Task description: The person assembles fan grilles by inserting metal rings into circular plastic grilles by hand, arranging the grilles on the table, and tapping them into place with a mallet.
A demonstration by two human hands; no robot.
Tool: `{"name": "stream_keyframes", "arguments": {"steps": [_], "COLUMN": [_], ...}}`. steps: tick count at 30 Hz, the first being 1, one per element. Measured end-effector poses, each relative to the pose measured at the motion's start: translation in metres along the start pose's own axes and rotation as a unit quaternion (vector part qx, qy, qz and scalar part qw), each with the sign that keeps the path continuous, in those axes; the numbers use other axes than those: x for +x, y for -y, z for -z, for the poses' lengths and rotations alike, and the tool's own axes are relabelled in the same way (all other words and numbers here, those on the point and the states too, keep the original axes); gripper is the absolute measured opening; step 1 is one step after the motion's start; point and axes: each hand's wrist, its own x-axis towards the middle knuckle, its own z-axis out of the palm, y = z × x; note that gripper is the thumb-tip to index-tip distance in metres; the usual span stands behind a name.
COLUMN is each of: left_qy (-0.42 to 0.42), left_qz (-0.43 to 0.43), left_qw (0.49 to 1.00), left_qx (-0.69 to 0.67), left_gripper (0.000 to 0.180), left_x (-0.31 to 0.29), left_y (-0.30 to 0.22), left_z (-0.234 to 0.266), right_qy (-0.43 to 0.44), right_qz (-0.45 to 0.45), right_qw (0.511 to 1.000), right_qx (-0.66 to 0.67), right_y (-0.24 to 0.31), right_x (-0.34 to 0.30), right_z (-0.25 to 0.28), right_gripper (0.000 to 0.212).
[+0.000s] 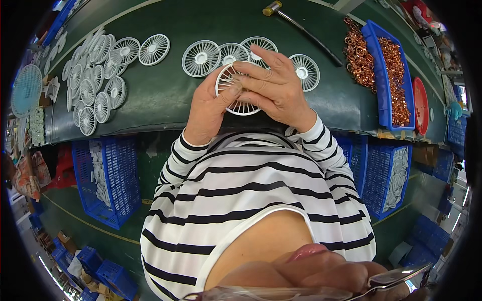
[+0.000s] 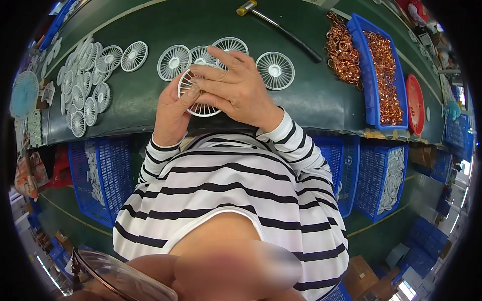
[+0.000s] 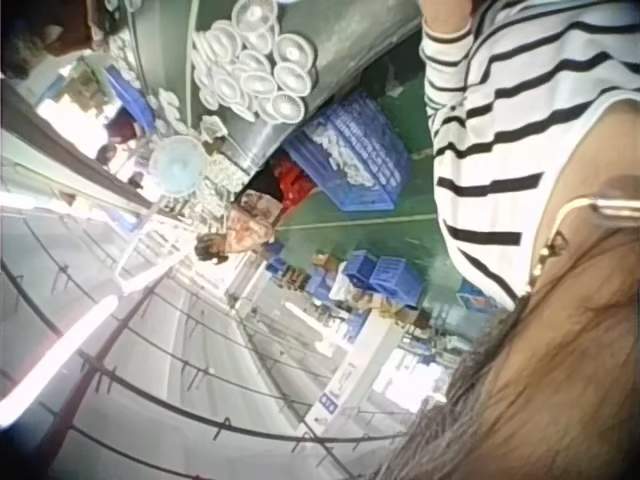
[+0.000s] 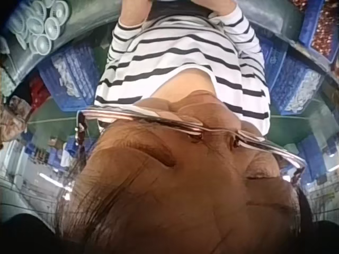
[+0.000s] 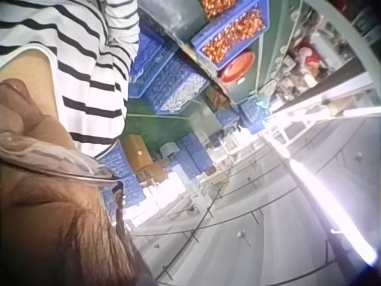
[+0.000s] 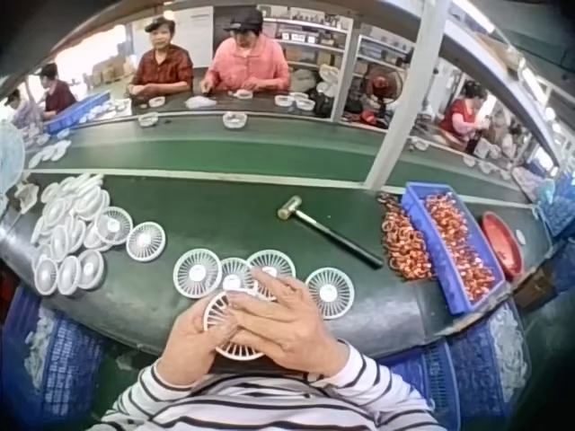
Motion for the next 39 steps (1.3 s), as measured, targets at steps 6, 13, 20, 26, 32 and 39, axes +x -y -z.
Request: {"name": "stream_keyframes", "arguments": {"steps": [6,13,20,26,32,39], "left_qy": [0.015,0.020,0.005,-0.004,0.018,-0.137], "left_qz": [-0.038,-0.002,-0.001,-0.144,-0.183,-0.371], "left_qw": [0.998,1.000,1.000,0.981,0.947,0.792], "left_qx": [0.039,-0.007,0.010,0.130,0.264,0.465], "left_gripper": [0.048,0.041,0.038,0.040,0.042,0.035], "left_x": [-0.002,0.001,-0.001,-0.003,-0.009,0.000], "left_y": [0.005,0.009,0.010,0.017,0.019,0.020], "left_z": [0.003,0.005,0.000,-0.009,-0.005,0.017], "right_qy": [-0.036,-0.068,-0.065,-0.081,-0.014,-0.042], "right_qz": [-0.016,-0.036,-0.110,-0.319,-0.346,-0.328], "right_qw": [0.997,0.996,0.987,0.814,0.827,0.936], "right_qx": [0.061,0.032,0.092,0.478,0.442,0.119], "right_y": [-0.001,0.004,0.008,0.010,0.005,-0.038], "right_x": [-0.013,-0.016,-0.019,-0.025,-0.032,-0.031], "right_z": [-0.012,-0.016,-0.017,-0.019,-0.008,0.027], "right_gripper": [0.027,0.024,0.022,0.049,0.042,0.032]}}
